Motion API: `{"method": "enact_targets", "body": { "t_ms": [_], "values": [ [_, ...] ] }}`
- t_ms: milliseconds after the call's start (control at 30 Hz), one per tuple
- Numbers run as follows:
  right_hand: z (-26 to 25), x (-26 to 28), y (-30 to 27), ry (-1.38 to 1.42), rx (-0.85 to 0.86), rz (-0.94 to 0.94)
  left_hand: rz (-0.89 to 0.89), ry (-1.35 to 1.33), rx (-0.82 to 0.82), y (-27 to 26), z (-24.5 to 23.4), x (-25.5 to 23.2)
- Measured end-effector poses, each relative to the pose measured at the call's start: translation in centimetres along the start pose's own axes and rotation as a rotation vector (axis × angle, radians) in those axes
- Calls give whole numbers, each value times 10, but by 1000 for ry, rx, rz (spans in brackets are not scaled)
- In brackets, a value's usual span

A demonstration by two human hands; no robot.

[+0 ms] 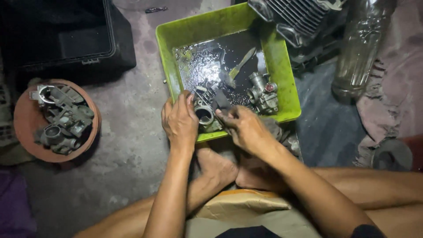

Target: Cleaning motorcycle engine components in a basin of solvent using a brush and cloth

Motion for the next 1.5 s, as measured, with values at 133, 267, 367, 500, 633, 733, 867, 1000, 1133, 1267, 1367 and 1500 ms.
{"method": "enact_targets", "body": {
  "t_ms": [133, 267, 367, 500, 633, 733, 867, 1000, 1133, 1267, 1367, 1500],
  "values": [
    [1, -40, -12, 14, 73, 302, -18, -5, 31, 4, -12, -4],
    [3, -78, -23, 116, 10, 416, -4, 128, 35, 5, -13, -9],
    [-9, -98, -31, 280, -254, 457, 113, 52, 34, 8, -11, -14],
    [-4, -147, -58, 571, -520, 555, 302, -110, 611, 20, -3, -41],
    [-24, -128, -45, 753, -641, 519, 326, -77, 593, 16, 9, -36],
    [-30, -104, -33, 869, -685, 557, 302, -174, 497, 16, 8, -33],
    [-36, -52, -6, 685, -571, 443, 238, -224, 374, 18, 8, -27],
    [-23, -21, 21, 353, -454, 90, 193, -54, 442, 19, 5, -31],
    [-22, -4, 20, 301, -353, -27, 215, -20, 421, 14, 9, -29],
    [-21, -23, 11, 397, -412, 46, 468, -165, 308, 7, 21, -34],
    [-27, -24, 8, 518, -424, 80, 600, -284, 255, 29, -1, -39],
    [-18, -19, 10, 501, -357, -55, 774, -262, 214, 58, -26, -44]
  ]
}}
Point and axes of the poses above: each hand's wrist, its own y-axis towards the middle knuckle, its own z-axis out of the palm, x = y × z, the point moved 7 cm from there along y, towards the middle knuckle, and after that the axes turned 2 degrees about y, right-handed, at the moved point
